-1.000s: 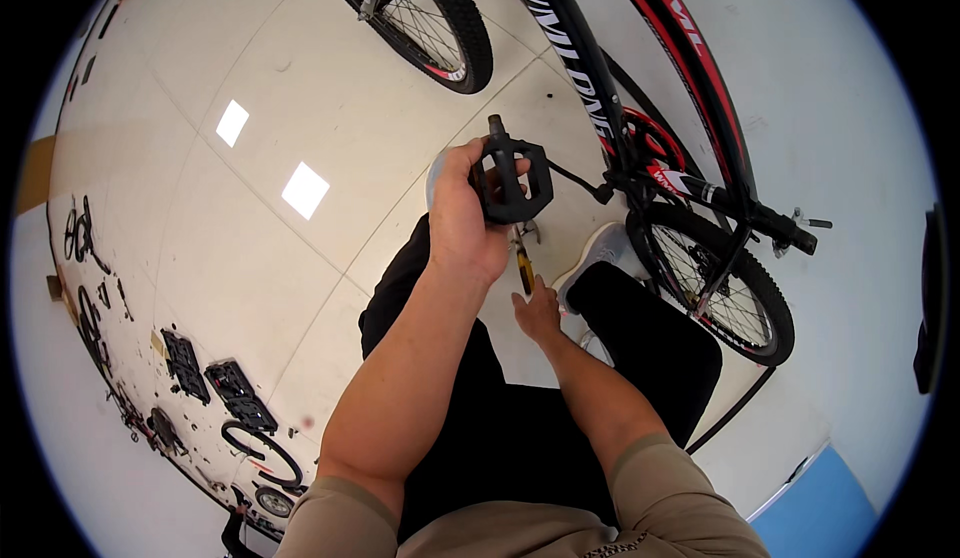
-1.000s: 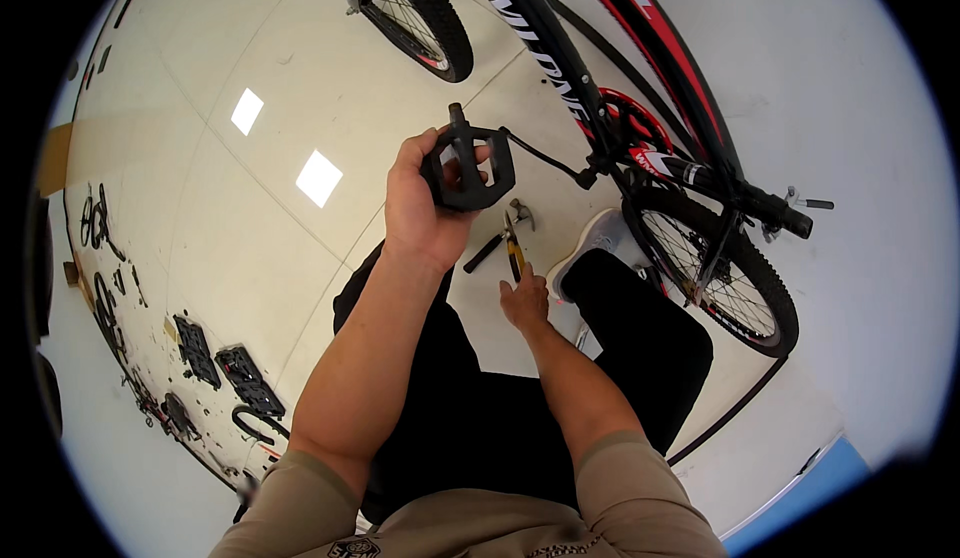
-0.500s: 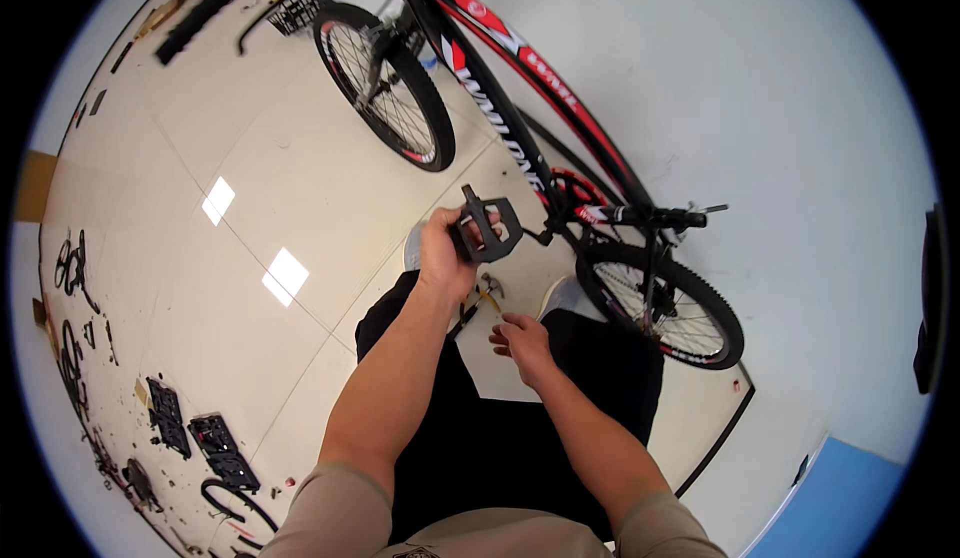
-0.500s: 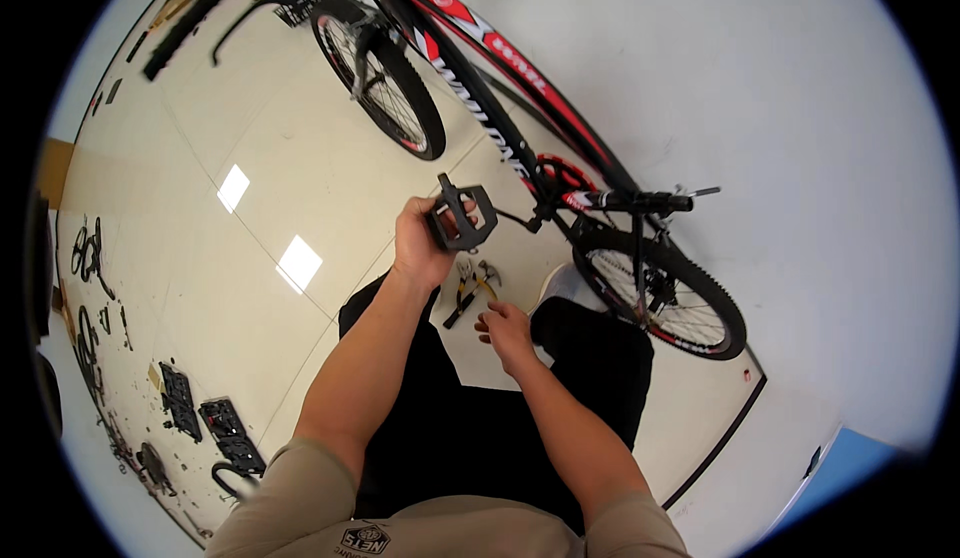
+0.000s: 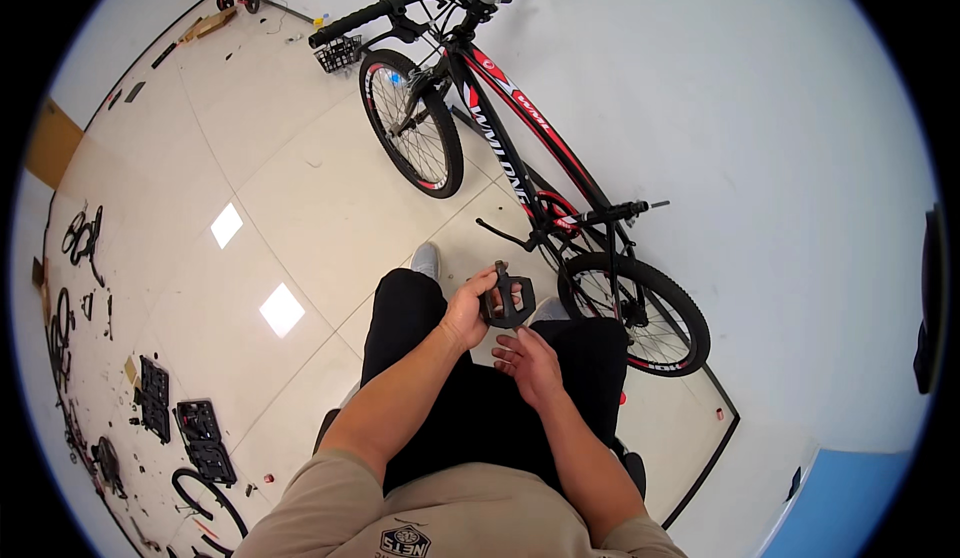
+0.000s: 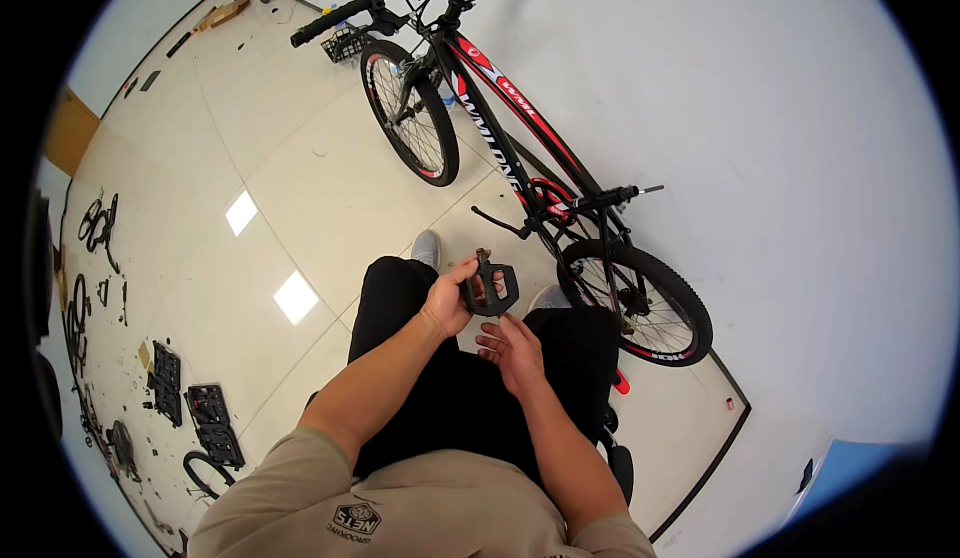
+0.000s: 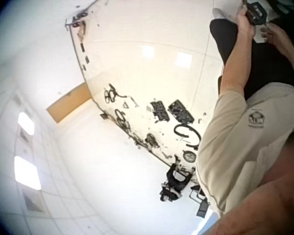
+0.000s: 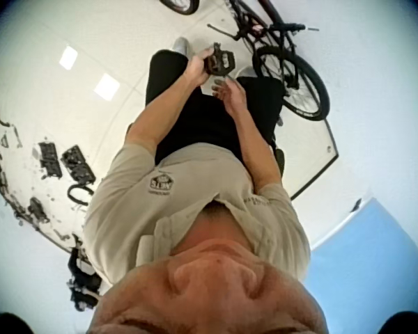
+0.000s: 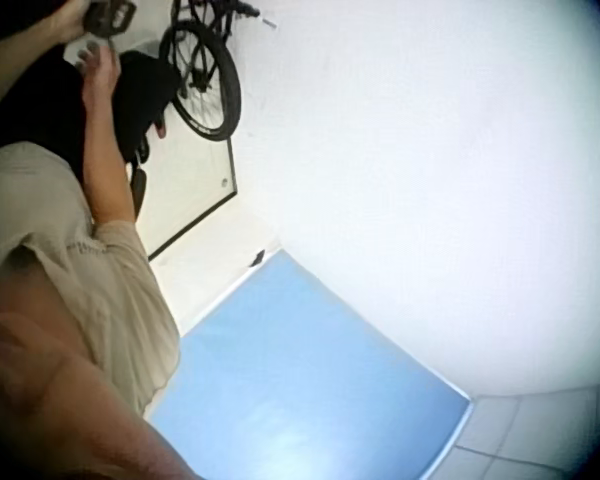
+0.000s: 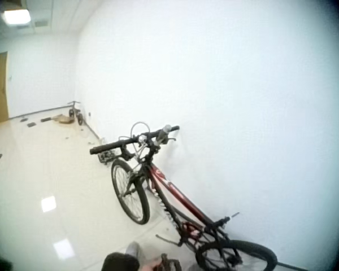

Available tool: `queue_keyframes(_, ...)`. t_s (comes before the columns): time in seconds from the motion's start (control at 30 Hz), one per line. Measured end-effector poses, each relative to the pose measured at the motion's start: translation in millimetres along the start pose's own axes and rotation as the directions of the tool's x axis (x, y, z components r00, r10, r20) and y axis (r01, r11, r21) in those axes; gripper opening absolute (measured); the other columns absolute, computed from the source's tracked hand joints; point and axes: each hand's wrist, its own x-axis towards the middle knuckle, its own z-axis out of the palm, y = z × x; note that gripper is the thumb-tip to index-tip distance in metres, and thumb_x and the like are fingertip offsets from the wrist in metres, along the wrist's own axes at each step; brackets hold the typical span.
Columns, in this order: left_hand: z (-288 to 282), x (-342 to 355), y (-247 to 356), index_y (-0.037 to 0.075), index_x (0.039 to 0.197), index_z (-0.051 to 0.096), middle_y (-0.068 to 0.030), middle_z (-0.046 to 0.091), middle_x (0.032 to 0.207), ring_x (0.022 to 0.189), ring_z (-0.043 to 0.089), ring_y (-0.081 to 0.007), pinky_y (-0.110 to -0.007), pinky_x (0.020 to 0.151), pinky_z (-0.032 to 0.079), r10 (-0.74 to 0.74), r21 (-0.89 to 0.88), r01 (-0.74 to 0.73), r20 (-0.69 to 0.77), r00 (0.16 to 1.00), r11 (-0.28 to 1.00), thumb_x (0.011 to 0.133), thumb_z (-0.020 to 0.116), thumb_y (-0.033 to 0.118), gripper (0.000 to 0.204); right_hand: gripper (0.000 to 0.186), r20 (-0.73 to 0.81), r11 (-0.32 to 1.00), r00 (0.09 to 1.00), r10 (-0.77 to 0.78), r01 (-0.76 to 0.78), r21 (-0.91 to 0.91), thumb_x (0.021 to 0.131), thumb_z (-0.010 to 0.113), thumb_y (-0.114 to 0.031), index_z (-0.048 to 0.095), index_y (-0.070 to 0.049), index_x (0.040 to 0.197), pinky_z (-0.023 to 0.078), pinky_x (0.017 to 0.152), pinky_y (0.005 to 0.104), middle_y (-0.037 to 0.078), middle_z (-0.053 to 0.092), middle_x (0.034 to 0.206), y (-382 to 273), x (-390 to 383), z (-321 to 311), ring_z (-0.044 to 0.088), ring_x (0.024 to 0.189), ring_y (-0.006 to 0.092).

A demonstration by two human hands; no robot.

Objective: The person sits on the floor and disassembles a bicycle pedal, removes the internal mechanism, and reassembles it using a small tool. The person then wipes the pedal with a cloth and continues to adjust the internal components.

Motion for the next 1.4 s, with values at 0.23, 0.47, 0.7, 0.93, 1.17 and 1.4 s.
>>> queue_keyframes(0.23, -13.6, -29.1, -16.9, 0.006, 0.130, 0.050, -0.0175, 0.064, 0.118, 0.105, 0.064, -0.0328, -0.047, 0.097, 0.052, 0.006, 0.011, -0.006, -0.018, 1.000, 1.000, 0.103, 0.046, 0.020, 0.030, 0.027, 0.023, 0.996, 0.999, 0.034, -0.036, 0.077, 0.095, 0.066, -0.030, 0.060, -0.006, 0.106, 0.053, 0.073, 0.0370, 0.010, 0.069, 0.094, 20.1, 16.9, -17.2, 0.067, 0.087, 0.0243)
queue_keyframes(0.47, -16.3, -29.5, -21.2, 0.012, 0.121, 0.060, -0.0042, 0.065, 0.111, 0.099, 0.061, -0.0215, -0.041, 0.086, 0.047, 0.008, 0.250, 0.019, -0.108, 0.994, 0.968, 0.100, 0.055, 0.033, 0.030, 0.028, -0.014, 0.984, 1.000, -0.029, 0.030, 0.177, 0.095, 0.067, -0.032, 0.059, -0.008, 0.107, 0.051, 0.071, 0.0355, 0.007, 0.066, 0.091, 8.6, 11.8, -19.8, 0.061, 0.079, 0.0188)
queue_keyframes(0.7, -14.2, -26.5, -27.1, 0.012, 0.124, 0.059, 0.0014, 0.065, 0.092, 0.089, 0.061, -0.0148, -0.037, 0.075, 0.043, 0.037, 0.239, 0.000, -0.150, 0.988, 0.971, 0.099, 0.062, 0.039, 0.037, 0.028, -0.001, 0.973, 0.998, -0.065, 0.064, 0.222, 0.096, 0.065, -0.033, 0.058, -0.009, 0.109, 0.051, 0.072, 0.0349, 0.004, 0.066, 0.092, 10.0, 14.6, -16.9, 0.061, 0.079, 0.0169)
queue_keyframes(0.93, -39.0, -17.1, -31.2, 0.010, 0.120, 0.057, -0.0069, 0.066, 0.099, 0.089, 0.066, -0.0210, -0.040, 0.076, 0.053, 0.054, 0.343, 0.016, -0.194, 0.979, 0.939, 0.103, 0.056, 0.039, 0.034, 0.021, -0.005, 0.956, 0.997, -0.077, 0.075, 0.285, 0.096, 0.065, -0.023, 0.059, -0.011, 0.113, 0.052, 0.069, 0.0323, 0.001, 0.062, 0.093, 5.5, 16.7, -14.9, 0.061, 0.081, 0.0154)
queue_keyframes(1.17, -20.5, -19.1, -32.9, 0.009, 0.114, 0.055, -0.0082, 0.066, 0.099, 0.086, 0.066, -0.0225, -0.040, 0.075, 0.053, 0.081, 0.361, 0.031, -0.290, 0.953, 0.932, 0.103, 0.056, 0.039, 0.032, 0.021, 0.019, 0.976, 0.996, -0.081, 0.076, 0.205, 0.096, 0.062, -0.019, 0.058, -0.012, 0.115, 0.051, 0.078, 0.0354, 0.003, 0.067, 0.100, 4.4, 17.4, -19.3, 0.064, 0.090, 0.0169)
queue_keyframes(1.4, -26.3, -19.9, -30.8, 0.013, 0.108, 0.053, -0.0058, 0.066, 0.091, 0.079, 0.067, -0.0198, -0.036, 0.066, 0.050, 0.044, 0.285, 0.024, -0.228, 0.973, 0.958, 0.100, 0.063, 0.029, 0.020, 0.027, 0.020, 0.977, 0.998, -0.067, 0.062, 0.205, 0.095, 0.062, -0.022, 0.057, -0.008, 0.118, 0.053, 0.073, 0.0347, 0.006, 0.072, 0.098, 4.3, 19.7, -15.5, 0.067, 0.087, 0.0182)
